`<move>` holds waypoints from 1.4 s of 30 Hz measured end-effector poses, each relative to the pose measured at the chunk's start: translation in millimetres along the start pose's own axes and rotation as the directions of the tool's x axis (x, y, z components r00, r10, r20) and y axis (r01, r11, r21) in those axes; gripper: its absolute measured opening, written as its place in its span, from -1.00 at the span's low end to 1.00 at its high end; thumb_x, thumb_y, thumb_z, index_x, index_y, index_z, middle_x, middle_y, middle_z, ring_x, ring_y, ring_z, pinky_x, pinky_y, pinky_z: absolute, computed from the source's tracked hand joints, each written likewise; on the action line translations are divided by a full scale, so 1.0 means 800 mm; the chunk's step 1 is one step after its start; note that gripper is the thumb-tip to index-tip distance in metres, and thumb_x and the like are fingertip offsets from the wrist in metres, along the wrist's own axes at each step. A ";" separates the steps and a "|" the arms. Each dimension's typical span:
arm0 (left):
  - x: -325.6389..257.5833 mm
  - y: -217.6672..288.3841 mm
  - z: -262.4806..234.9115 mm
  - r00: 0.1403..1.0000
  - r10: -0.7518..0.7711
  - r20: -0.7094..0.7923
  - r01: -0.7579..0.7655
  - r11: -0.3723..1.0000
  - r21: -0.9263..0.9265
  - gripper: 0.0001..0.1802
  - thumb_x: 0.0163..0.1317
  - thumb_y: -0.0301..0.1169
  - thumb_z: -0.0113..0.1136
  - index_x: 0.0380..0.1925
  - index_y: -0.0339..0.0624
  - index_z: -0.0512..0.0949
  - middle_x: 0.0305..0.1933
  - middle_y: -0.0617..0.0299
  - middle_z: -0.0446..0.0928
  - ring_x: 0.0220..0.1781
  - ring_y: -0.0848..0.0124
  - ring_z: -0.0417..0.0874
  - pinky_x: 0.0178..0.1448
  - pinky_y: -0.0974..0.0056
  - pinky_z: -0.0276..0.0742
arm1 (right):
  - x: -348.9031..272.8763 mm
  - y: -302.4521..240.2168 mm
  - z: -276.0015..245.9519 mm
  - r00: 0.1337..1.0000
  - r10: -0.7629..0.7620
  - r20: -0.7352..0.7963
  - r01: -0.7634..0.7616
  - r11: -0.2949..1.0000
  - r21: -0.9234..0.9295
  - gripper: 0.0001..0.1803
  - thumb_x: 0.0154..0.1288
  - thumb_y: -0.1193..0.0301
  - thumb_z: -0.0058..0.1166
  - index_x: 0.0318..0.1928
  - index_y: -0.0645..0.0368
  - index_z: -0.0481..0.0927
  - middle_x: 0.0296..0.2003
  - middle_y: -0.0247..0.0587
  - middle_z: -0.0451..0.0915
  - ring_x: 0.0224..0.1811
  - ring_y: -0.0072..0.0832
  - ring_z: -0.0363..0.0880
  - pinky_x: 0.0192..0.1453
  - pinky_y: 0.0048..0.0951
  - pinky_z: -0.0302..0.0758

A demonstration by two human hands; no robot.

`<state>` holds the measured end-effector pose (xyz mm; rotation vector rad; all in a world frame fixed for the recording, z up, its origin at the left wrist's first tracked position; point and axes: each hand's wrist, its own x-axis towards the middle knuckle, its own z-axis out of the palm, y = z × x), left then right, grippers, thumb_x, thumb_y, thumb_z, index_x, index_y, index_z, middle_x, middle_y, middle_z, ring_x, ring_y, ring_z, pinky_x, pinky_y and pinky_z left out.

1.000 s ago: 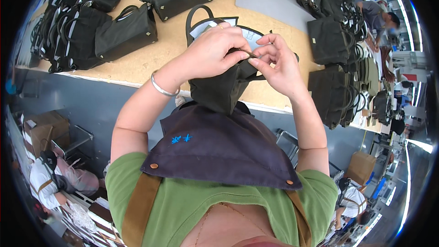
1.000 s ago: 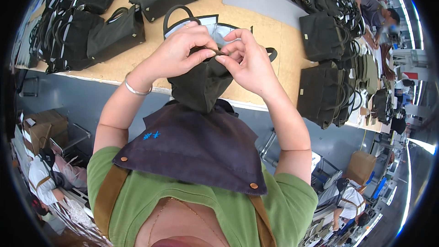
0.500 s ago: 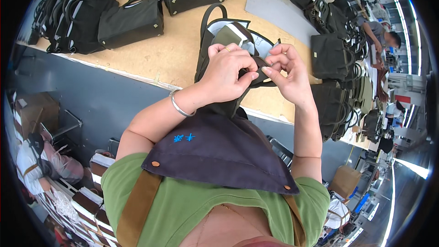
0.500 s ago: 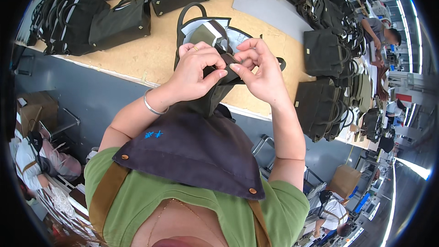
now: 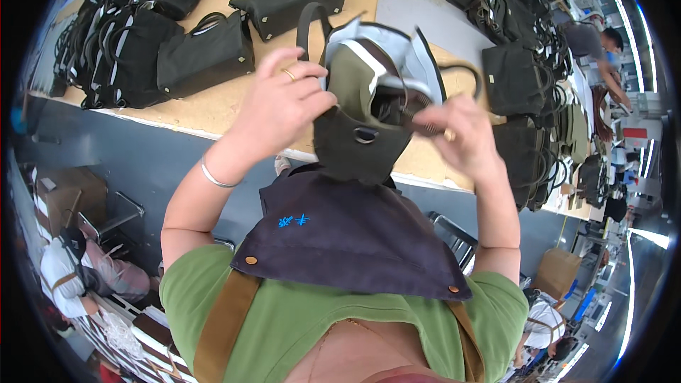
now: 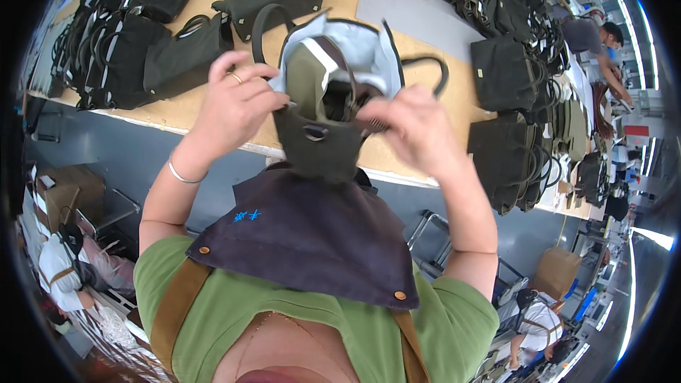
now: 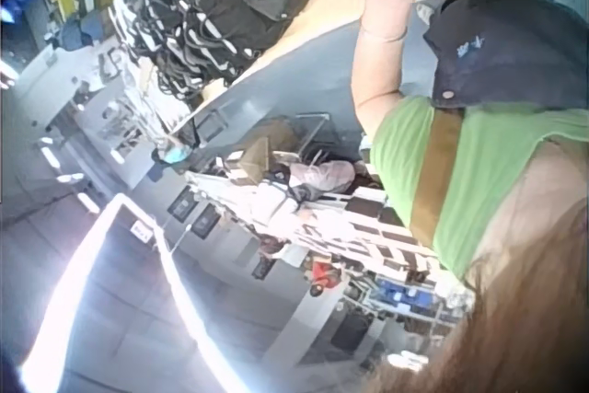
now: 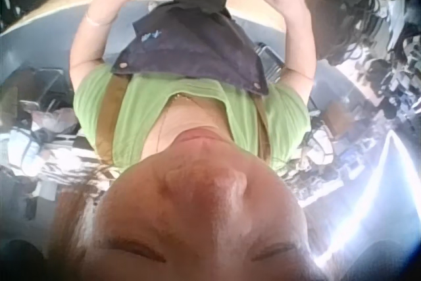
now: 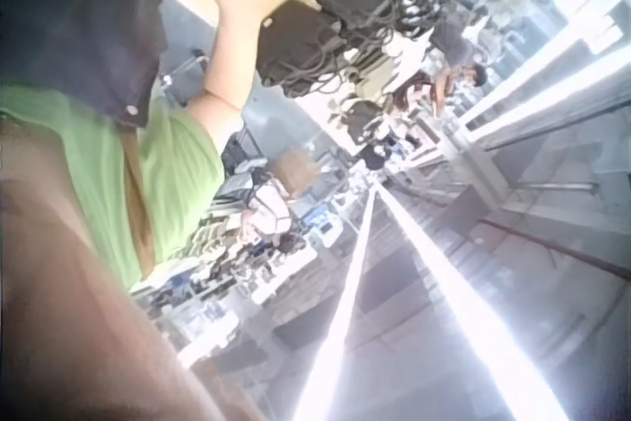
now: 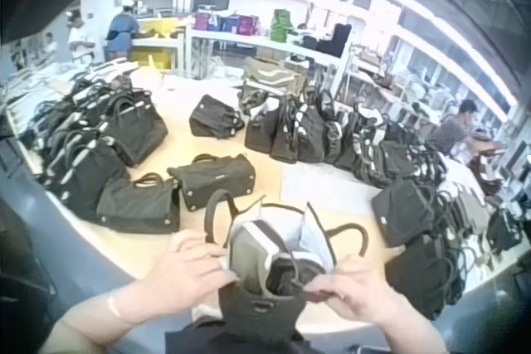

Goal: The person assembles small green fabric bags by hand, repeatedly opening and closing zippers, adjusting straps, and securing metal rings. They handle multiple bags one at a time on a workbench, placing finished units aside.

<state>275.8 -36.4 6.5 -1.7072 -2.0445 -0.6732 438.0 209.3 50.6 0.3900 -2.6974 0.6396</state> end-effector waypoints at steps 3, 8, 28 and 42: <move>-0.001 0.018 0.048 0.982 0.074 0.175 -0.065 0.996 -0.058 -0.77 -0.07 -0.43 0.32 -0.33 -0.01 0.63 -0.51 0.36 0.53 -0.12 0.36 0.59 0.22 0.10 0.31 | -0.022 0.057 0.022 0.991 0.133 0.025 -0.131 0.988 -0.084 -0.61 -0.15 0.69 0.16 -0.24 0.02 0.63 -0.49 -0.34 0.56 -0.34 -0.30 0.53 -0.12 -0.32 0.43; 0.028 0.042 0.091 0.951 -0.135 0.279 0.198 0.957 -0.211 -0.79 -0.07 -0.38 0.36 -0.39 -0.05 0.57 -0.46 0.29 0.58 -0.08 0.29 0.59 0.09 0.12 0.37 | -0.073 0.095 0.070 0.966 0.220 0.134 -0.217 0.975 -0.039 -0.62 -0.13 0.70 0.12 -0.25 0.01 0.63 -0.42 -0.39 0.61 -0.21 -0.33 0.58 0.02 -0.33 0.44; -0.012 0.033 0.086 0.920 0.019 0.392 0.002 0.999 -0.051 -0.93 -0.02 -0.42 0.29 -0.47 0.00 0.65 -0.18 0.35 0.44 -0.03 0.40 0.50 0.32 0.00 0.08 | -0.041 0.047 0.165 0.867 0.498 0.026 -0.497 0.859 0.123 -0.91 0.08 0.49 0.18 -0.36 0.17 0.68 -0.38 -0.04 0.64 -0.27 -0.10 0.62 -0.14 -0.15 0.54; 0.032 0.057 0.094 0.973 0.082 0.217 -0.056 0.990 -0.126 -0.90 -0.05 -0.31 0.36 -0.50 0.00 0.65 -0.23 0.30 0.44 -0.09 0.35 0.49 0.18 0.11 0.21 | -0.065 0.054 0.127 0.870 0.476 0.130 -0.483 0.767 0.423 -0.65 0.06 0.59 0.21 -0.12 0.22 0.42 -0.27 -0.03 0.58 -0.19 -0.17 0.64 -0.15 -0.26 0.56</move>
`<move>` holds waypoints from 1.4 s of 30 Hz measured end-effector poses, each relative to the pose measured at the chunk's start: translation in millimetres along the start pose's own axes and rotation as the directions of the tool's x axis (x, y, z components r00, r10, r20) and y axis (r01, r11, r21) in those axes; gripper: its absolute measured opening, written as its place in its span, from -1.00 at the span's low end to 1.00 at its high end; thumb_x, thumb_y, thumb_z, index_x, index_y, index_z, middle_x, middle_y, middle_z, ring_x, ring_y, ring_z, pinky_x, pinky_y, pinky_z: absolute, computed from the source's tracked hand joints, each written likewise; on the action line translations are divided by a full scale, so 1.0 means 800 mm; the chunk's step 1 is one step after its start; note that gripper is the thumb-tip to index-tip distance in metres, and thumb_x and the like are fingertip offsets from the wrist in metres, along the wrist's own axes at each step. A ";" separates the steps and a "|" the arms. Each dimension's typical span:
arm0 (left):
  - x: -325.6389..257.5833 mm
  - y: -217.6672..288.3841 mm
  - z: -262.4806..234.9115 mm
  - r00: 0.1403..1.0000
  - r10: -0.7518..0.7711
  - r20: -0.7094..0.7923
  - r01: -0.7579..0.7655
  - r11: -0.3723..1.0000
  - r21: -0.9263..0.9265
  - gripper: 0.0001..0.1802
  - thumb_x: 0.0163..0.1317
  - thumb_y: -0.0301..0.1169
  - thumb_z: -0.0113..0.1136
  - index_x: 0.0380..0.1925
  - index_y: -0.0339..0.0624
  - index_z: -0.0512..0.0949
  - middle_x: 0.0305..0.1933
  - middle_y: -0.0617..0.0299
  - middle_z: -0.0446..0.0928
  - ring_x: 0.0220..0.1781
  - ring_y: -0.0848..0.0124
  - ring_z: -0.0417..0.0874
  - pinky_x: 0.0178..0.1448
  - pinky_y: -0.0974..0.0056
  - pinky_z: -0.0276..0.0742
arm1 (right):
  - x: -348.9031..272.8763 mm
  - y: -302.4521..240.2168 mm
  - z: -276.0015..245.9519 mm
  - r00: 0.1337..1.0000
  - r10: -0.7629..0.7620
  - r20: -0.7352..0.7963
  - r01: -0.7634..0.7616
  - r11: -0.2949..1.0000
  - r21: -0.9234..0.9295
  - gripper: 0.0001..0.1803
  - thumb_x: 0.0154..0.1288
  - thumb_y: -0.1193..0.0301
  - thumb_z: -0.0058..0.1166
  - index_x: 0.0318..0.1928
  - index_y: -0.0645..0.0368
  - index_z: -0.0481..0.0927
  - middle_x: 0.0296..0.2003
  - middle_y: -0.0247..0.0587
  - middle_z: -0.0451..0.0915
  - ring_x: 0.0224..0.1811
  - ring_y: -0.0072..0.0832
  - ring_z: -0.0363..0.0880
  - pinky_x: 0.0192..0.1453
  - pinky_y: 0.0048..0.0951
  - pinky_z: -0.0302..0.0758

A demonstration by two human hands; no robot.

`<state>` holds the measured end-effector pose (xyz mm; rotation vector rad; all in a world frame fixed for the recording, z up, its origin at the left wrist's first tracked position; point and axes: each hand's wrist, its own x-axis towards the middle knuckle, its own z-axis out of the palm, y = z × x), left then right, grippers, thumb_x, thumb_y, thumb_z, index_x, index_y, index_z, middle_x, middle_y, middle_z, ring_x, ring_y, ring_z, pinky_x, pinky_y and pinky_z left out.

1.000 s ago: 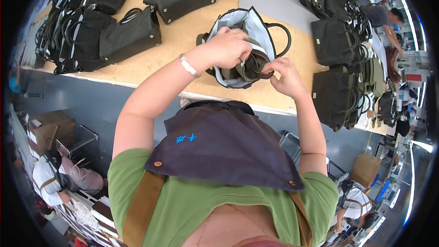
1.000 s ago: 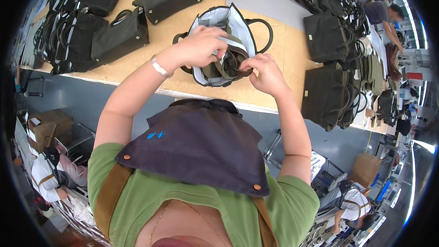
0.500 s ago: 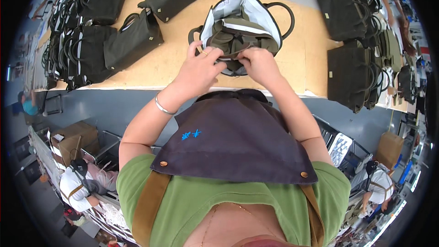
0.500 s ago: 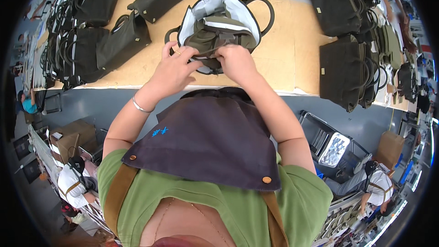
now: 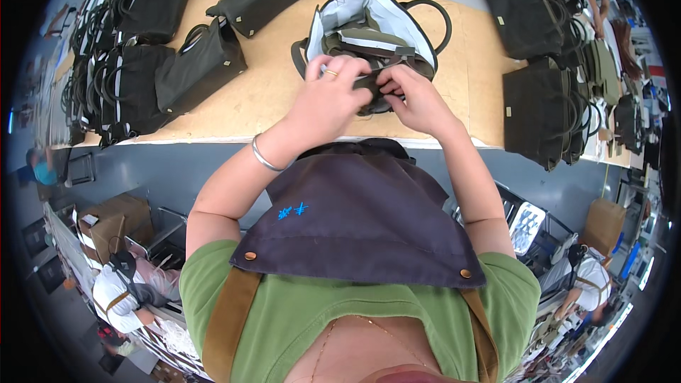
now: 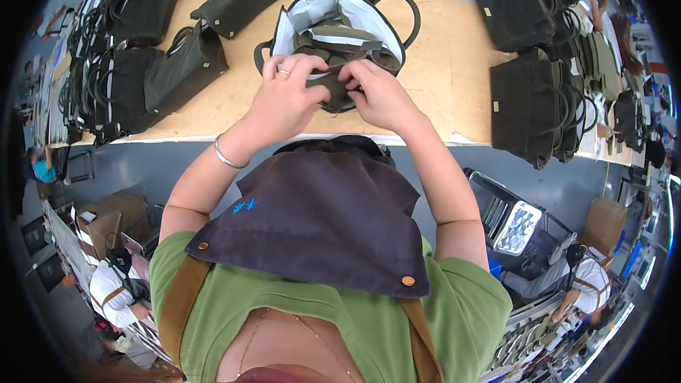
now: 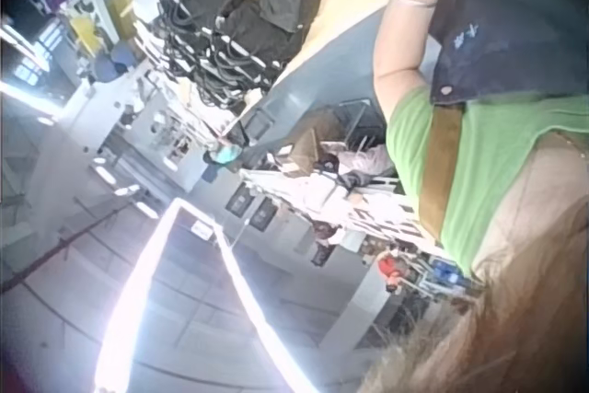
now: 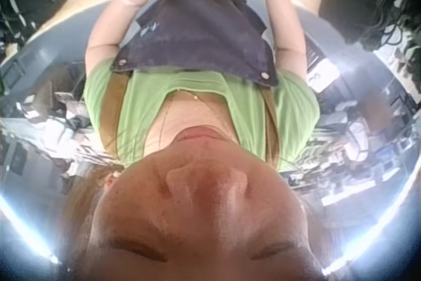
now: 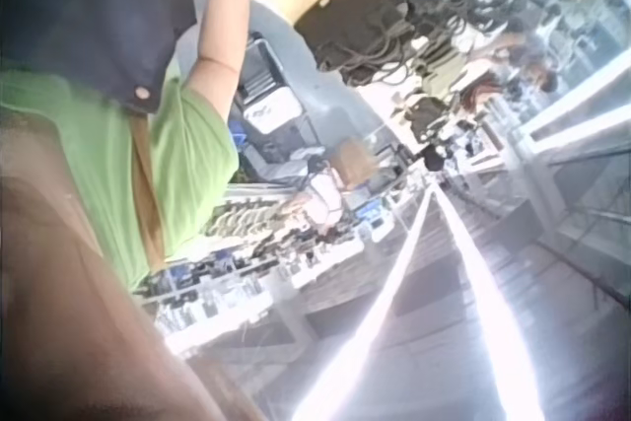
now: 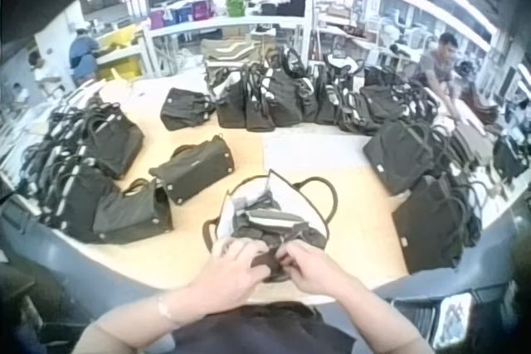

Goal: The person assembles small green fabric bags by hand, repeatedly opening and closing zippers, adjusting straps, and securing metal rings. They handle multiple bags one at a time on a workbench, placing finished units aside.

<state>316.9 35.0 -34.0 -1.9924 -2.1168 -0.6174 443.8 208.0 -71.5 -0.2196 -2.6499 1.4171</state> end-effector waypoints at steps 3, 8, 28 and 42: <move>0.011 0.026 0.004 0.965 -0.054 0.258 0.083 0.991 -0.105 -0.81 -0.03 -0.22 0.38 -0.47 -0.05 0.65 -0.26 0.28 0.49 -0.12 0.31 0.53 0.07 0.19 0.32 | 0.012 0.007 0.009 0.947 0.072 -0.312 -0.162 0.948 -0.274 -0.66 0.05 0.58 0.22 -0.16 0.26 0.40 -0.27 0.02 0.58 -0.19 -0.09 0.62 -0.14 -0.18 0.55; 0.047 0.023 0.055 0.789 -0.168 0.591 0.184 0.982 0.034 -0.66 0.01 -0.09 0.36 -0.46 -0.16 0.66 -0.38 0.13 0.64 -0.27 0.17 0.66 -0.18 0.16 0.49 | 0.020 0.004 0.011 0.938 0.189 -0.289 -0.275 0.915 -0.294 -0.73 0.04 0.53 0.19 -0.21 0.24 0.46 -0.39 0.00 0.63 -0.25 -0.05 0.63 -0.13 -0.11 0.54; 0.063 -0.005 0.076 0.666 -0.166 0.727 0.294 0.954 -0.052 -0.85 -0.03 -0.31 0.28 -0.58 -0.15 0.64 -0.51 0.08 0.62 -0.36 0.14 0.68 -0.19 0.14 0.59 | 0.013 0.011 0.015 0.893 0.172 -0.415 -0.239 0.964 -0.115 -0.84 0.15 0.56 0.03 -0.28 0.25 0.65 -0.32 0.02 0.65 -0.22 -0.08 0.63 -0.10 -0.15 0.54; 0.087 -0.067 0.007 0.612 -0.159 0.775 0.780 0.287 -0.556 -0.90 0.33 -0.43 0.10 -0.36 -0.21 0.50 -0.39 0.22 0.63 -0.40 0.51 0.60 -0.28 0.43 0.53 | 0.011 0.007 0.017 0.911 0.135 -0.391 -0.200 0.971 -0.131 -0.85 0.15 0.55 0.03 -0.29 0.26 0.64 -0.33 0.02 0.64 -0.24 -0.08 0.62 -0.10 -0.16 0.54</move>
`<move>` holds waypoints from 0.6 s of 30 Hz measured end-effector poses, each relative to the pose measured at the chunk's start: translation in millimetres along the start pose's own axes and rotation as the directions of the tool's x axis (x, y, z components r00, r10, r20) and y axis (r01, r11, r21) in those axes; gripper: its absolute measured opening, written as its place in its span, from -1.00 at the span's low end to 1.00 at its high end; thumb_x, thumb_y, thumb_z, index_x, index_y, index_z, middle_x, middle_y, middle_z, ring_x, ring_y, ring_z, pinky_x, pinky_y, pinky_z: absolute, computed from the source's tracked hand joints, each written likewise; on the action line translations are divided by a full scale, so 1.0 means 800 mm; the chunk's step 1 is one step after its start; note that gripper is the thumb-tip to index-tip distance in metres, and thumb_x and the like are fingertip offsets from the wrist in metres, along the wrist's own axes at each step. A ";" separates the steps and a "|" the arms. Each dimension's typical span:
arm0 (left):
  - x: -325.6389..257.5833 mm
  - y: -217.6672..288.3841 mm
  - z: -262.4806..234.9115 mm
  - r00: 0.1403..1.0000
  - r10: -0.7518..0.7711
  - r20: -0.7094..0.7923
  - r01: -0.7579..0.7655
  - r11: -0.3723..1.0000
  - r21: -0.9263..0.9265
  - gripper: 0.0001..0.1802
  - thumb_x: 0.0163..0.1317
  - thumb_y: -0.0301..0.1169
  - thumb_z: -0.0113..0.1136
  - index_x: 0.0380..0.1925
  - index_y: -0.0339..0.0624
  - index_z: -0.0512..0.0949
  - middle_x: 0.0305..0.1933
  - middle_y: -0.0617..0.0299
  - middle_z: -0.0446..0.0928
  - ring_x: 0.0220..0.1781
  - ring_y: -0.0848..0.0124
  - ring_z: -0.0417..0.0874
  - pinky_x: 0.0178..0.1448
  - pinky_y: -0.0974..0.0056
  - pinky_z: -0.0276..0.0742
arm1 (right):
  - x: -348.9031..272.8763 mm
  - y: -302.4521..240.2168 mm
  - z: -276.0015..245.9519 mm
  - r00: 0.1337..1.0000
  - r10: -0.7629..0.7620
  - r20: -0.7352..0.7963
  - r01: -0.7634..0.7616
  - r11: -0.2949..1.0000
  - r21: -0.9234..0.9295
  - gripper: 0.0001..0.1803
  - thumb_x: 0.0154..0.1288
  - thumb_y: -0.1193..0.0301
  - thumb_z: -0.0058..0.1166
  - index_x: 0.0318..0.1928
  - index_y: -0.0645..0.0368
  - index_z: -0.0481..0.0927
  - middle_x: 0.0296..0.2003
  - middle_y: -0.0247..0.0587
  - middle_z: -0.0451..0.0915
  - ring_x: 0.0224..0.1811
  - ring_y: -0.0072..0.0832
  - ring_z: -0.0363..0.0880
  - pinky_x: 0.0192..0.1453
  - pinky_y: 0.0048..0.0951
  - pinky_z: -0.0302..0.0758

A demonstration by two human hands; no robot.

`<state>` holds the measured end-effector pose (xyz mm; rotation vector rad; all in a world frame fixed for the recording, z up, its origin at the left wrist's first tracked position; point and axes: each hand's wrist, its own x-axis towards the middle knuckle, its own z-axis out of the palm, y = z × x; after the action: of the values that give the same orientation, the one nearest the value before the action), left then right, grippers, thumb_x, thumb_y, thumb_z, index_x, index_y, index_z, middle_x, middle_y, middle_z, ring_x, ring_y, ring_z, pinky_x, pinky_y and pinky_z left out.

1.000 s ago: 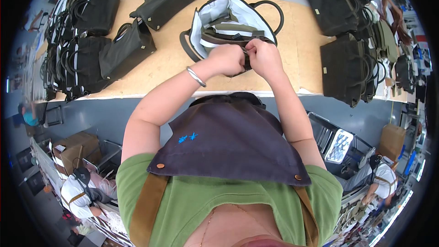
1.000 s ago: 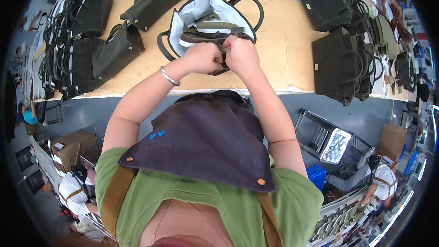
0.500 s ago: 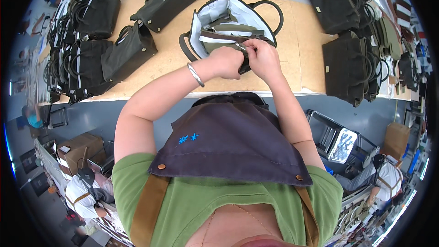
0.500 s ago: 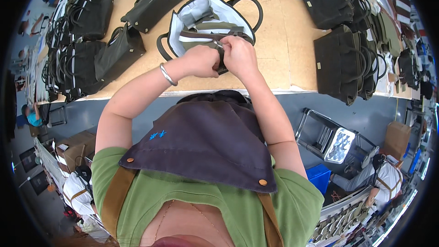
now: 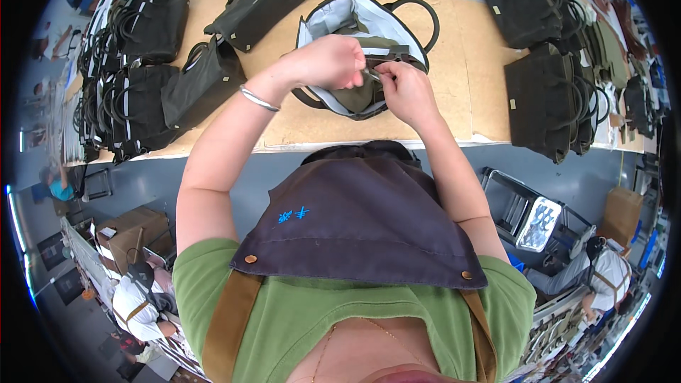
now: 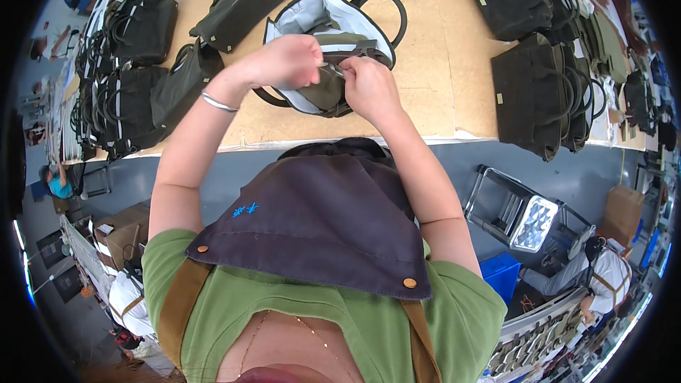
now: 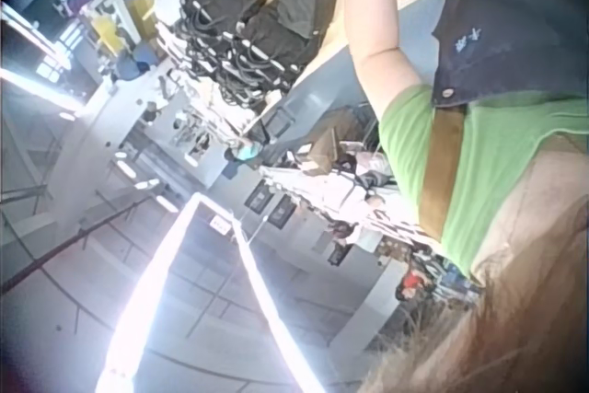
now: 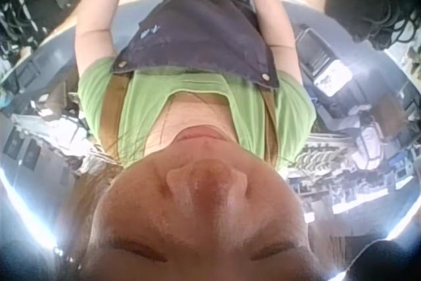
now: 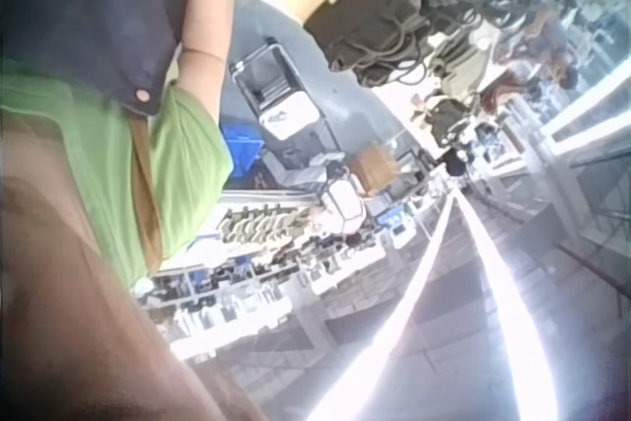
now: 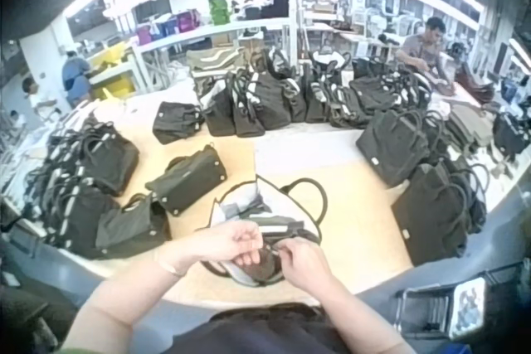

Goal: The person assembles small green fabric bags by hand, repeatedly opening and closing zippers, adjusting straps, and securing metal rings. They handle multiple bags one at a time on a workbench, placing finished units aside.

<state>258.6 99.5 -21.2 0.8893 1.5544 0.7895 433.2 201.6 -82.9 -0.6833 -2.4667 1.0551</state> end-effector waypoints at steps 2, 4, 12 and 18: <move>-0.009 -0.002 -0.018 0.994 0.110 0.009 -0.097 0.834 0.542 -0.88 0.21 -0.41 0.17 -0.44 -0.22 0.55 -0.36 0.17 0.65 -0.39 0.32 0.64 -0.27 0.31 0.56 | 0.000 0.000 -0.002 1.000 0.012 0.010 -0.012 1.000 0.004 -0.86 0.14 0.53 0.05 -0.31 0.26 0.65 -0.34 0.01 0.64 -0.24 -0.08 0.62 -0.11 -0.16 0.54; -0.013 0.002 -0.023 0.999 0.023 0.023 -0.031 0.476 0.879 -0.88 0.00 -0.38 0.26 -0.57 -0.19 0.61 -0.31 0.11 0.63 -0.33 0.07 0.64 -0.25 0.14 0.57 | -0.001 -0.004 -0.003 0.998 0.049 0.047 -0.050 0.999 0.004 -0.87 0.13 0.51 0.08 -0.32 0.26 0.65 -0.36 0.00 0.63 -0.25 -0.10 0.62 -0.12 -0.17 0.54; 0.016 -0.020 0.003 0.920 0.385 0.076 -0.260 0.451 0.854 -0.90 -0.03 -0.50 0.31 -0.51 -0.13 0.55 -0.23 0.16 0.58 -0.11 0.13 0.58 -0.09 0.12 0.47 | 0.002 -0.007 -0.005 0.981 0.008 0.196 -0.003 1.000 -0.028 -0.88 0.08 0.44 0.19 -0.36 0.19 0.68 -0.41 -0.08 0.62 -0.28 -0.19 0.62 -0.13 -0.21 0.53; -0.031 -0.024 -0.005 0.917 0.394 0.061 -0.276 0.517 0.811 -0.88 0.00 -0.56 0.23 -0.45 -0.06 0.62 -0.35 0.23 0.52 -0.11 0.24 0.55 0.07 0.12 0.36 | 0.002 -0.021 -0.001 0.966 -0.107 0.235 0.144 0.978 -0.148 -0.90 0.09 0.47 0.16 -0.36 0.17 0.68 -0.42 -0.12 0.61 -0.25 -0.16 0.61 -0.14 -0.18 0.53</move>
<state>254.6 68.1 -25.1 1.9081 1.9143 0.3480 427.3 192.5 -69.6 -0.4661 -2.7761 0.9351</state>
